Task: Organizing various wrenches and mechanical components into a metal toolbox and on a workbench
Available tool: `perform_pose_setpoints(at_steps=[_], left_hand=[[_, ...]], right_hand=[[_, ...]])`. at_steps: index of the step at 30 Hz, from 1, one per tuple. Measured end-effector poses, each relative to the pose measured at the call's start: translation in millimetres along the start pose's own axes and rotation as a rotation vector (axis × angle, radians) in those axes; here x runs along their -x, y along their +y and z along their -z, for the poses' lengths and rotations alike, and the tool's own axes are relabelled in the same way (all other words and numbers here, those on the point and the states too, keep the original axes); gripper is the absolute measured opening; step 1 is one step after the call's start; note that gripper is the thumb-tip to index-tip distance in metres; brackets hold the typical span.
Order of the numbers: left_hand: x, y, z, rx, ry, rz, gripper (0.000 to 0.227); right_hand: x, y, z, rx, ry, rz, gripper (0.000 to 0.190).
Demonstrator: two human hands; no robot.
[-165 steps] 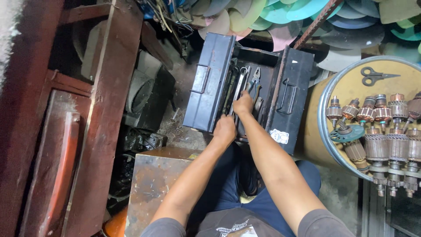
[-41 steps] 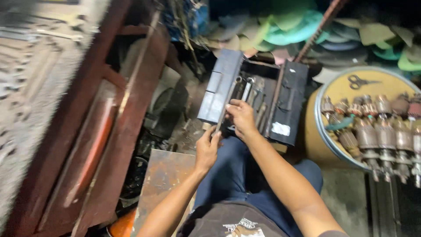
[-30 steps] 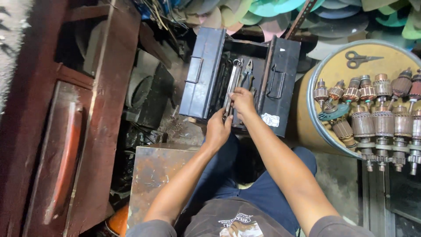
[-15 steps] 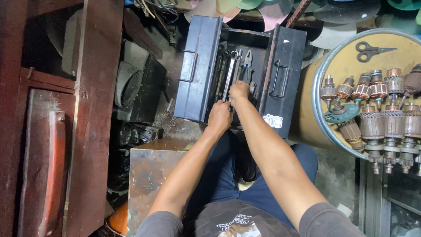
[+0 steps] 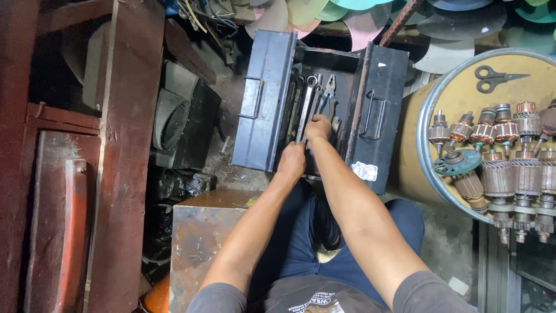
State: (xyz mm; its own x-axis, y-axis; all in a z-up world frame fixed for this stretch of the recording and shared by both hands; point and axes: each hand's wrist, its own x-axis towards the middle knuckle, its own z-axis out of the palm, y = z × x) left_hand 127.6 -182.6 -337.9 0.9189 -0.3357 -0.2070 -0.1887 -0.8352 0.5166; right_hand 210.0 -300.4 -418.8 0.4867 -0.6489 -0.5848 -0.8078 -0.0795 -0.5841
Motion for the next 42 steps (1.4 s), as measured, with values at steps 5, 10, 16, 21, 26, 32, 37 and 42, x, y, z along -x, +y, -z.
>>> perform_pose_setpoints(at_steps=[5, 10, 16, 21, 26, 32, 37, 42], left_hand=[[-5, 5, 2, -0.04, -0.025, -0.03, 0.026], [-7, 10, 3, -0.082, -0.062, -0.061, 0.023], [-7, 13, 5, -0.138, -0.058, 0.002, 0.024], [0, 10, 2, -0.065, -0.08, 0.033, 0.025], [-4, 6, 3, -0.047, -0.081, 0.041, 0.024], [8, 19, 23, -0.061, -0.047, 0.028, 0.022], [45, 54, 84, 0.024, 0.001, 0.04, 0.024], [96, 74, 137, 0.211, 0.036, 0.009, 0.033]], right_hand=[[14, -16, 15, 0.092, -0.01, 0.058, 0.032], [12, -16, 20, 0.15, -0.009, 0.095, 0.031], [35, -33, 38, 0.186, -0.077, 0.105, 0.036], [31, -25, 33, 0.189, -0.106, 0.088, 0.039], [25, -21, 29, 0.191, -0.092, 0.092, 0.039], [46, -33, 46, 0.195, -0.074, 0.148, 0.039], [86, -50, 71, 0.159, -0.087, 0.215, 0.042], [122, -54, 93, -0.036, -0.065, 0.387, 0.041]])
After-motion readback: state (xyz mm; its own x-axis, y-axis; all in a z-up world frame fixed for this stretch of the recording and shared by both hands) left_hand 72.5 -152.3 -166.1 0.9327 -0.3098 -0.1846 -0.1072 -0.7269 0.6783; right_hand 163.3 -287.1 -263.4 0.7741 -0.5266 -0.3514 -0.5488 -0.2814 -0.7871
